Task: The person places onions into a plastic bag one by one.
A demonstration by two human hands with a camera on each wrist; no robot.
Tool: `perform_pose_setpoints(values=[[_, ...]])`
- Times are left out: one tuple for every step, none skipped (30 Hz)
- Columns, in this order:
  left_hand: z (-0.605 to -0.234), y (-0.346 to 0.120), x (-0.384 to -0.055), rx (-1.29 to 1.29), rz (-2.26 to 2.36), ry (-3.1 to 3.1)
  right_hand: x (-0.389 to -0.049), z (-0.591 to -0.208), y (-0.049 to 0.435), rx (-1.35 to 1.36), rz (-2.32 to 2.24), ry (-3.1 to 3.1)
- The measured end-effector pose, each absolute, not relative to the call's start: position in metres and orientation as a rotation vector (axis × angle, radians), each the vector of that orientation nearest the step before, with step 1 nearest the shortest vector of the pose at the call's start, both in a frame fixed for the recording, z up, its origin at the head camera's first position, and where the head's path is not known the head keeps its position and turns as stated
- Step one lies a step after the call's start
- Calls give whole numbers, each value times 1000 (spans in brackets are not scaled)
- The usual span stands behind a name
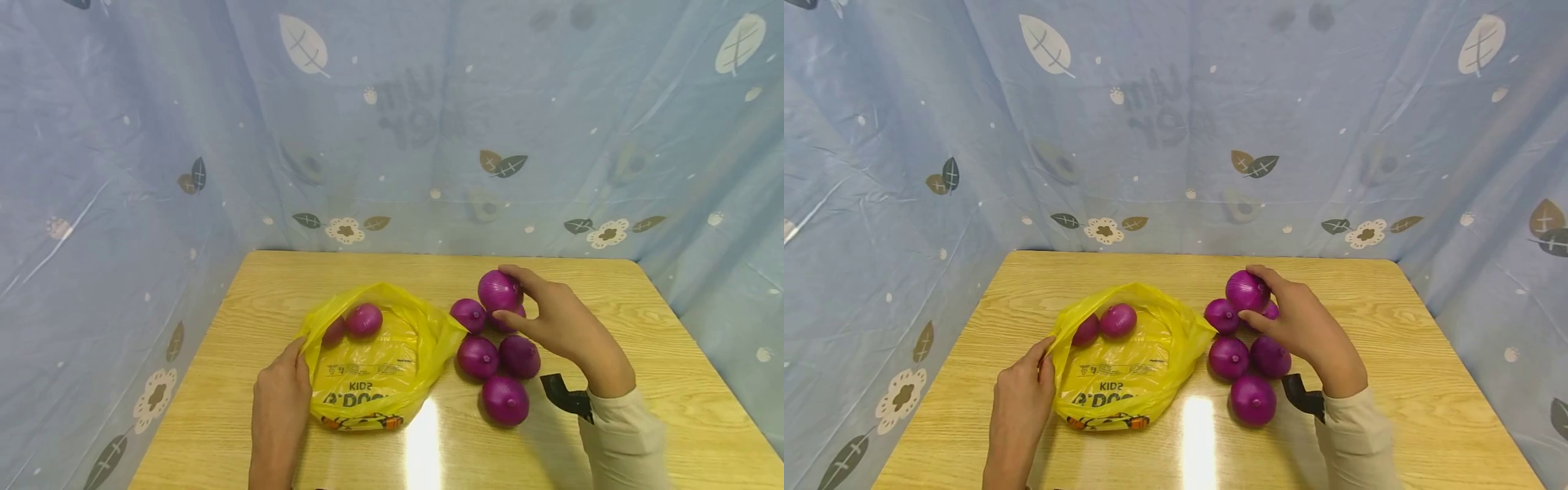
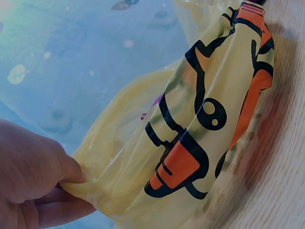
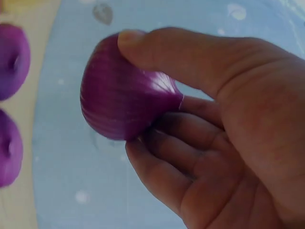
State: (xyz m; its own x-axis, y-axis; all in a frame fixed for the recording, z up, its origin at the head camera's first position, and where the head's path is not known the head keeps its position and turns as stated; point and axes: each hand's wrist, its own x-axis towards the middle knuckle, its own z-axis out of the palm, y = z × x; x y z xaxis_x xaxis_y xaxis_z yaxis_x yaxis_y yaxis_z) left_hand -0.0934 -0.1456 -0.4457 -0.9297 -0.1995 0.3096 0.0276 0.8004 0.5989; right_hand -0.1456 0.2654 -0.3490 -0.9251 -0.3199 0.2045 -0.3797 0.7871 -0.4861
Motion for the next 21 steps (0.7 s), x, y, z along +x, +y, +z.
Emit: perform_pose_setpoints(values=[[-446, -145, -94, 128, -880, -2631, -146, -348, 261, 590, 831, -2862], [-446, -145, -94, 128, -879, -2632, -147, -348, 257, 613, 846, -2863], [-447, -145, -94, 127, -876, -2633, -148, -347, 253, 636, 863, -2862], [-447, -145, -94, 128, -872, -2635, -148, -347, 249, 662, 878, -2861], [-447, -145, -94, 131, -867, -2636, -149, -347, 244, 684, 887, -2861], [-447, -146, -93, 134, -860, -2636, -150, -347, 240, 703, 895, -2863], [-447, -146, -93, 140, -857, -2635, -151, -347, 235, 723, 898, -2863], [-447, -146, -93, 144, -853, -2634, -151, -347, 231, 743, 897, -2867], [-447, -147, -92, 146, -851, -2633, -152, -347, 227, 763, 897, -2870], [-448, -147, -92, 147, -850, -2631, -153, -347, 224, 784, 894, -2875], [-448, -147, -92, 147, -852, -2630, -153, -348, 220, 800, 898, -2879], [-448, -148, -92, 147, -854, -2630, -154, -348, 217, 818, 903, -2881], [-448, -148, -92, 146, -857, -2628, -155, -349, 214, 836, 912, -2880], [-448, -148, -92, 145, -858, -2627, -155, -349, 211, 850, 919, -2880], [-448, -148, -92, 145, -860, -2626, -156, -349, 208, 862, 928, -2876], [-448, -148, -92, 146, -862, -2626, -156, -350, 204, 872, 934, -2873], [-449, -148, -92, 149, -865, -2626, -157, -350, 201, 876, 943, -2874], [-449, -148, -93, 151, -869, -2627, -157, -350, 197, 877, 940, -2877], [-449, -148, -93, 151, -874, -2628, -158, -350, 194, 881, 937, -2880], [-449, -148, -93, 152, -880, -2631, -159, -350, 190, 884, 932, -2889], [-449, -148, -94, 153, -886, -2634, -159, -350, 187, 887, 922, -2899]])
